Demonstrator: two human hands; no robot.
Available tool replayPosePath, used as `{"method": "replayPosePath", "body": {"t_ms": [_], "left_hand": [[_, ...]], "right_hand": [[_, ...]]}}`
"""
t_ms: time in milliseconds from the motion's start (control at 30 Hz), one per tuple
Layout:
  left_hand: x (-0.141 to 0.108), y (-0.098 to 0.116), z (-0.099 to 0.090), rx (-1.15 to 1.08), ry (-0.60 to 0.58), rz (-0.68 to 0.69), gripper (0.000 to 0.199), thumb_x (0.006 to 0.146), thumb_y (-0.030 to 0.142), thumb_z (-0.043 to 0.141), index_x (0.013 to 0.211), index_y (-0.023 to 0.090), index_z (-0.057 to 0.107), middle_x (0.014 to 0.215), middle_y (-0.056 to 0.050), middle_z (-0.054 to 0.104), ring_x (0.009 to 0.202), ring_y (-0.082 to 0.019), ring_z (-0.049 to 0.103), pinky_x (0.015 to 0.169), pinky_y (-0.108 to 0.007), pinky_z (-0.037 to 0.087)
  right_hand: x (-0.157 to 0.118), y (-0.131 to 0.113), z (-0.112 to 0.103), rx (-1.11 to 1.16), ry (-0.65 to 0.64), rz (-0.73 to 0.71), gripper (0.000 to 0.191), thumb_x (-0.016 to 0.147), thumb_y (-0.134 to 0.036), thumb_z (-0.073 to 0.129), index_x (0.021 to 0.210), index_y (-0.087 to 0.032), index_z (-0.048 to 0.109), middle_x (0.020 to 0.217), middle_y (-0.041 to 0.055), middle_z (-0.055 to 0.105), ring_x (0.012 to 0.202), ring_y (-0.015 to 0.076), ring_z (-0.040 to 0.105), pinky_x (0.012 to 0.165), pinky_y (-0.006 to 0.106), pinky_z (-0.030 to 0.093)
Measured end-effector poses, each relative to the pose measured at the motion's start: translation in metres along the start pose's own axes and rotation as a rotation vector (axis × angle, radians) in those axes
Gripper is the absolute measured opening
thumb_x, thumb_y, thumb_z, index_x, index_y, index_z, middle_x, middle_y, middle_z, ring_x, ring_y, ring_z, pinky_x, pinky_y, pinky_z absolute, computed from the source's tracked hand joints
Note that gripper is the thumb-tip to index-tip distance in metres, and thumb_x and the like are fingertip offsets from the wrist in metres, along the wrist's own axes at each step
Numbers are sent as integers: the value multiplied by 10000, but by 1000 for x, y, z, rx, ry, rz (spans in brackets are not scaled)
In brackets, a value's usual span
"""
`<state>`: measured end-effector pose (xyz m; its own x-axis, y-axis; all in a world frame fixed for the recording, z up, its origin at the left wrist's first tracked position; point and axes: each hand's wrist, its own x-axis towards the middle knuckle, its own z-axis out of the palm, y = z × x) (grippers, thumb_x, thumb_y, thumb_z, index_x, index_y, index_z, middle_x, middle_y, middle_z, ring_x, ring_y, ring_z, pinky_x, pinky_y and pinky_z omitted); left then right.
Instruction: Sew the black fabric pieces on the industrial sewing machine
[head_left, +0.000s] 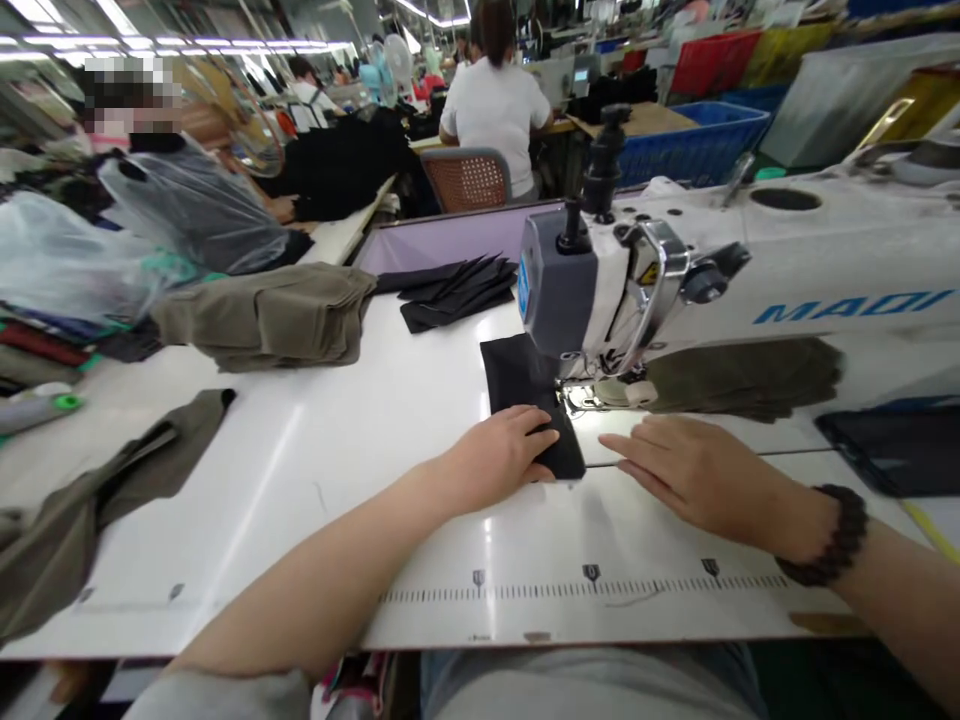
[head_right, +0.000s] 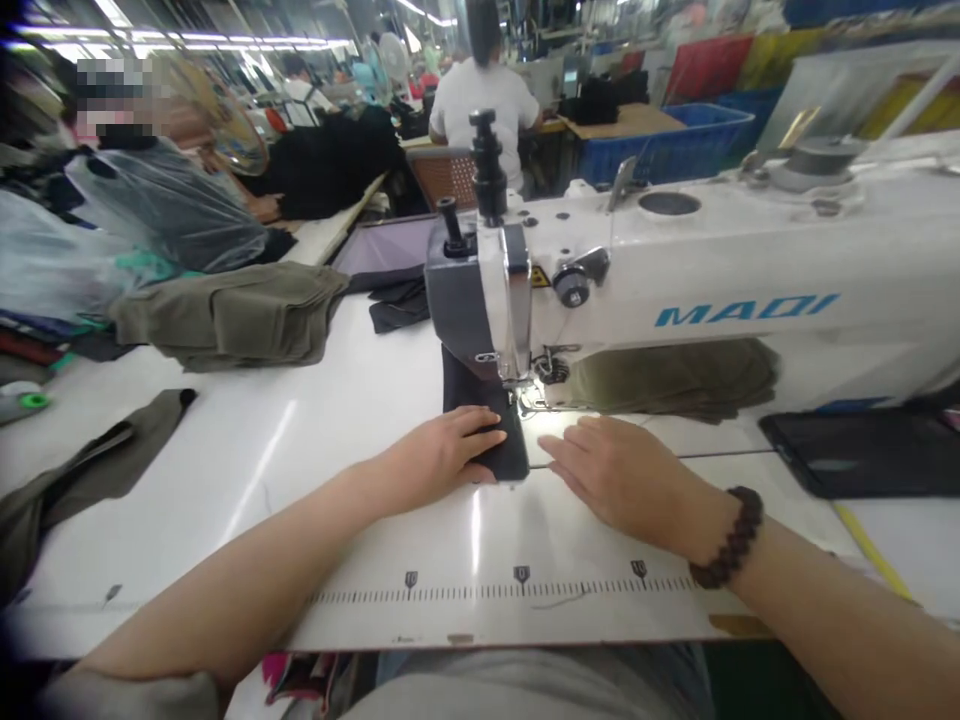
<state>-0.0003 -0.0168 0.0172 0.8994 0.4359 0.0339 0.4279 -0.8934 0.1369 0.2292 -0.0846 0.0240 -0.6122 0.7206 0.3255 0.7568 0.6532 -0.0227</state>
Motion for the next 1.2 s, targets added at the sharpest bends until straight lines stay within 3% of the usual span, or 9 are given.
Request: {"method": "replayPosePath", "body": {"t_ms": [133,367,767,1200], "left_hand": [[1,-1,-1,-9,7,29,397,820,350,551,1118,88,560,1162,-133,521,1091,-237,480,952,-340,392],[3,-7,2,-22,33,32,365,820,318,557,1096,80,573,1189,-143,505,1114,-238,467,971,-342,382],[6,-16,7,-32,109,57,348,814,324,563,1062,81,590,1181,-140,522,1103,-233,482,960,-349,400],[9,-17,9,-19,108,51,344,815,321,564,1068,89,583,1183,-140,524,1103,-240,488,954,-359,409]], "right_hand": [[27,5,14,-40,-88,-116,258,881,-255,379,947,-148,604,653,33,580,584,162,519,535,288,366],[19,10,34,7,-57,-76,267,888,-239,377,937,-137,619,680,44,599,635,152,530,596,272,372],[18,12,38,51,-47,-41,283,903,-238,342,937,-133,603,719,56,621,656,151,567,605,264,399],[18,11,41,82,-48,15,287,900,-231,337,959,-156,608,780,66,648,703,140,585,642,255,425]]}}
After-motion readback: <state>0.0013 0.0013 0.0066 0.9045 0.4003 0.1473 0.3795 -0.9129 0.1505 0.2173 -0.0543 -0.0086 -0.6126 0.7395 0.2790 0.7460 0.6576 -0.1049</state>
